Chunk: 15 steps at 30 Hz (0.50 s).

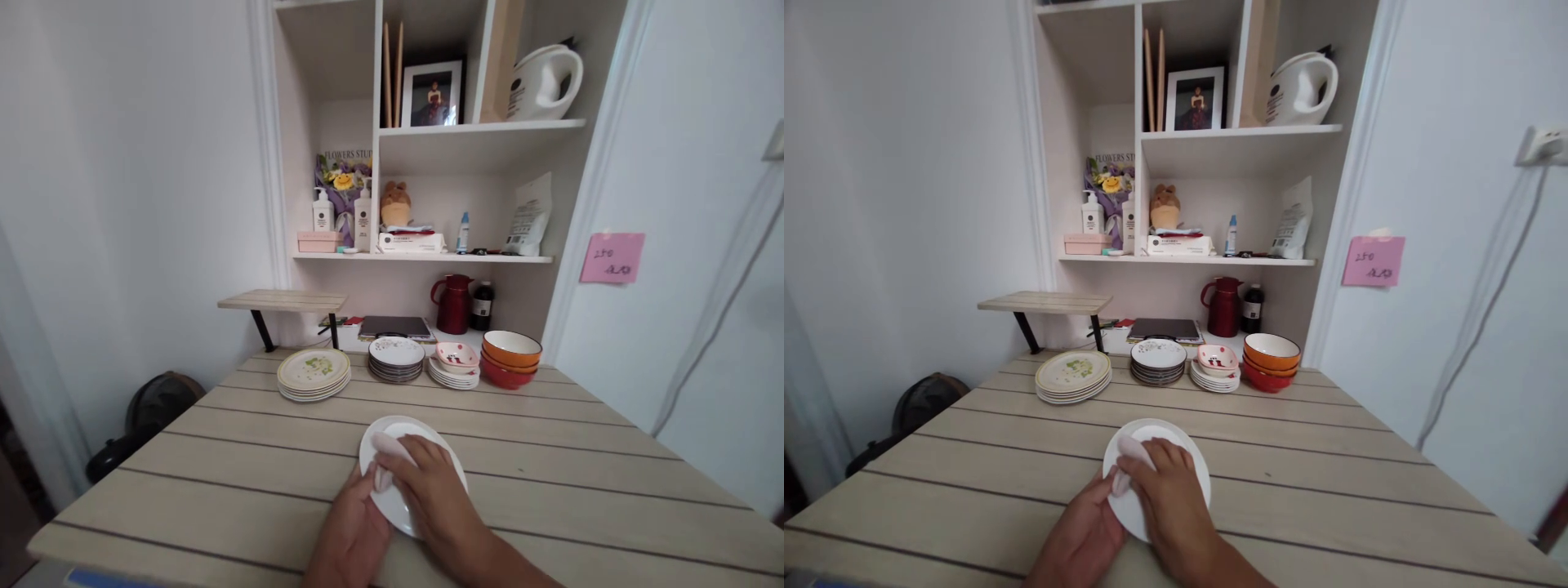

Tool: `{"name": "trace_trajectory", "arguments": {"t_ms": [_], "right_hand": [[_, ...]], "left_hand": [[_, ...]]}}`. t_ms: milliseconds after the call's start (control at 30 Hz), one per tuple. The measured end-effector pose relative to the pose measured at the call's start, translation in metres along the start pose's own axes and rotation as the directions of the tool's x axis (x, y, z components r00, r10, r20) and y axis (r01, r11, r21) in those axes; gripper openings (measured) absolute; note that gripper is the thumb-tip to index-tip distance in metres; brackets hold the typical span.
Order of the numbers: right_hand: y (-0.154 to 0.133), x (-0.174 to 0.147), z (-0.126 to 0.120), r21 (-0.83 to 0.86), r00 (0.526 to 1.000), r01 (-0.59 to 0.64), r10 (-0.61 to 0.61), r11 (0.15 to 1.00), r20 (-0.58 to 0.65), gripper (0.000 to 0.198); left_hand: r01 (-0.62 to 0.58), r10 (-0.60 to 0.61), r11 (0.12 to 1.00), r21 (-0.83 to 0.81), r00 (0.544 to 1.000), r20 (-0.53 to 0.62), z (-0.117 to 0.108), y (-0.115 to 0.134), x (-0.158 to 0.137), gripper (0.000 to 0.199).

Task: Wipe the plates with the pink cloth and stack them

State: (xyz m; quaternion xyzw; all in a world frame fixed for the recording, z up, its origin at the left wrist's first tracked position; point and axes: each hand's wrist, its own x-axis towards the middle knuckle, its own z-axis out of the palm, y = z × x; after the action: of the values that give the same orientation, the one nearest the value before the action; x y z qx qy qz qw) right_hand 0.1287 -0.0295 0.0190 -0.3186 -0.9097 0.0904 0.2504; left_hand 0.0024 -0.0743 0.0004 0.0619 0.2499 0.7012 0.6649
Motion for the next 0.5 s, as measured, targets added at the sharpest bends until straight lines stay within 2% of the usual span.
{"name": "trace_trajectory", "arguments": {"t_ms": [133, 267, 367, 500], "right_hand": [[0.001, 0.038, 0.002, 0.115, 0.996, -0.080, 0.073, 0.990, 0.060, 0.038], [0.021, 0.063, 0.005, 0.176, 0.978, -0.194, 0.176, 0.965, 0.112, 0.037], [0.041, 0.065, 0.005, 0.222, 0.970, -0.237, 0.218, 0.946, 0.107, 0.037], [0.072, 0.047, -0.003, 0.343, 0.951, -0.308, 0.299, 0.887, 0.081, 0.036]], "left_hand": [[-0.001, 0.001, 1.000, -0.006, 1.000, 0.012, 0.000, 0.002, -0.001, 0.050], [0.009, -0.009, 1.000, -0.011, 0.999, 0.048, 0.003, 0.004, -0.004, 0.056], [0.012, -0.012, 1.000, -0.009, 0.999, 0.048, 0.002, 0.004, -0.004, 0.060], [0.004, -0.004, 1.000, -0.010, 0.999, 0.054, 0.000, 0.003, -0.003, 0.062]]}}
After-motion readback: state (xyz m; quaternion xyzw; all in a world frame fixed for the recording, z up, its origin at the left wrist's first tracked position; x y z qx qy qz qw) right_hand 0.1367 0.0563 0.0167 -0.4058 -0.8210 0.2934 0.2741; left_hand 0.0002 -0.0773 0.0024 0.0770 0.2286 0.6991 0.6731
